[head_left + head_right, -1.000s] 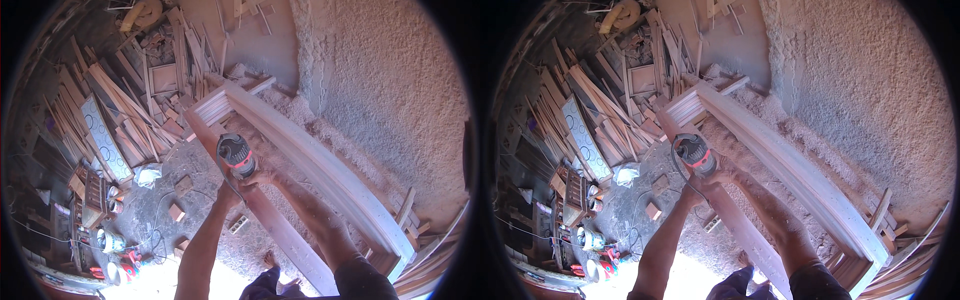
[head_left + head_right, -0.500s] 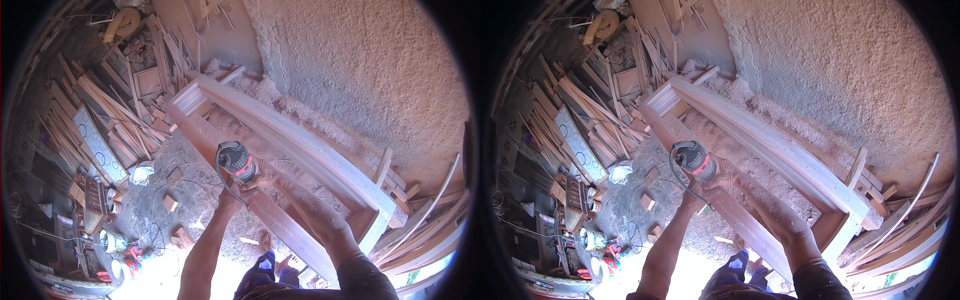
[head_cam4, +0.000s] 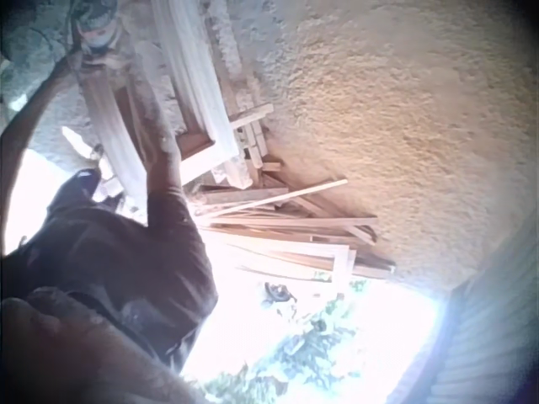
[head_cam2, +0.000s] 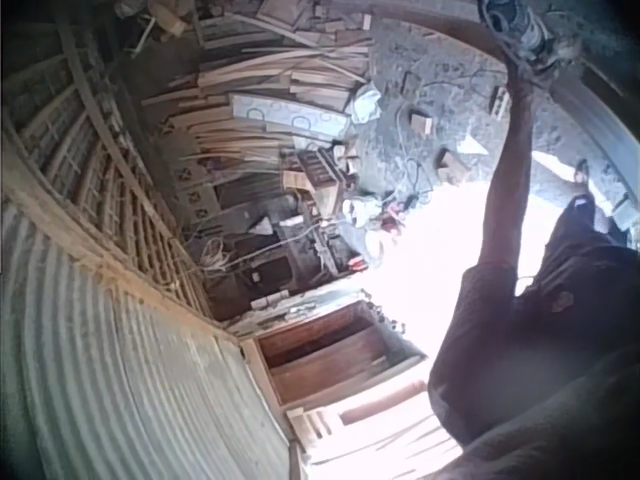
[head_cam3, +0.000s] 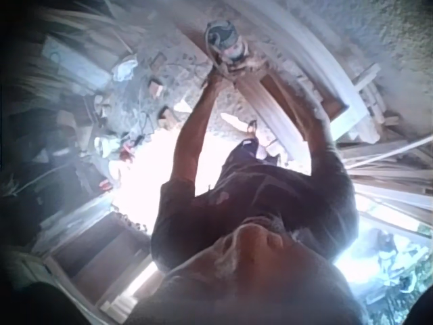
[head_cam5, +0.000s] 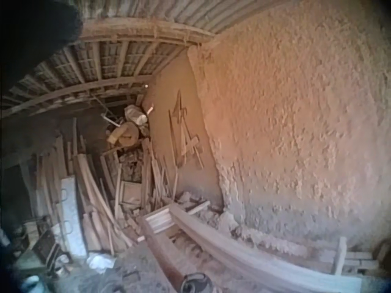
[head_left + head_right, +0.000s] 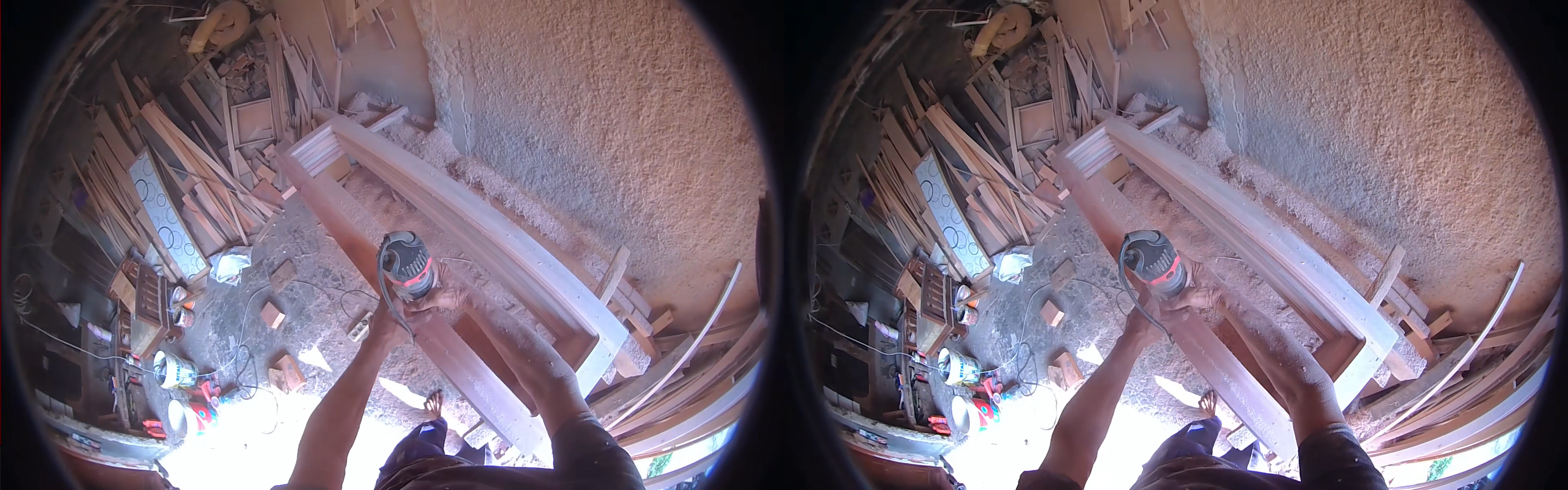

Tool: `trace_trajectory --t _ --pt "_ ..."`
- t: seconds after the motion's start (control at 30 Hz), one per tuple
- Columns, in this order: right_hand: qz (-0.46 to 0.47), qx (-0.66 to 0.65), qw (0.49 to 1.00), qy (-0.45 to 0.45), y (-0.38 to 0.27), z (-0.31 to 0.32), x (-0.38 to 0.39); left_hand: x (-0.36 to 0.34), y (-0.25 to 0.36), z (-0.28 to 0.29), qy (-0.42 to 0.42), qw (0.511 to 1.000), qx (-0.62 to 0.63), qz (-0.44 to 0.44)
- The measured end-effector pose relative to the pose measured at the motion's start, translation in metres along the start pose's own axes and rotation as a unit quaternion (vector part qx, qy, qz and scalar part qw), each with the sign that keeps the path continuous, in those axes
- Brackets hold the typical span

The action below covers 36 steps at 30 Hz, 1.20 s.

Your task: The person uses a hand router to shape the edges of a wooden window frame, moving the tool along the inner and outer perimeters of the frame sections.

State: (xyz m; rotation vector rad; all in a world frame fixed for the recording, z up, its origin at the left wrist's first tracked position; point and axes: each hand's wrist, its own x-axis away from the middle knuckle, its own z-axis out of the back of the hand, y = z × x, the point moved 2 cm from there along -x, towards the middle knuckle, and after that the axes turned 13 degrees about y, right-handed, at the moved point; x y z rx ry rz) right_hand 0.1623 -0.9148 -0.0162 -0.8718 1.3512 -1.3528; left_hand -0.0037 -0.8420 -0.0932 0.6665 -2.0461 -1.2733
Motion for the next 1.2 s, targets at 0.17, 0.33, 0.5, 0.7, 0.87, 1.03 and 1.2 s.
trace_trajectory --t 0.17,0.33,0.5,0.7,0.87,1.03,1.2 --pt "-0.004 0.013 1.000 -0.004 0.003 0.004 0.025 0.037 0.002 -0.023 0.037 0.998 -0.044 0.018" --pt "0.007 0.002 1.000 0.016 -0.007 0.020 0.062 0.084 0.021 -0.071 0.034 0.951 -0.280 -0.129" --pt "-0.003 0.027 1.000 0.008 -0.016 0.028 0.095 0.100 -0.012 -0.076 0.061 0.997 -0.047 0.010" --pt "-0.035 -0.023 0.999 -0.030 -0.012 0.037 0.131 0.144 -0.005 -0.114 0.072 0.909 -0.368 -0.184" --pt "-0.071 -0.025 0.997 -0.031 -0.022 0.039 0.160 0.166 -0.028 -0.119 0.083 0.920 -0.309 -0.226" --pt "-0.080 -0.070 0.994 -0.037 -0.019 0.044 0.183 0.185 -0.032 -0.135 0.078 0.963 -0.155 -0.205" --pt "-0.049 -0.049 0.994 -0.080 -0.024 0.042 0.175 0.184 -0.037 -0.125 0.157 0.754 -0.534 -0.348"
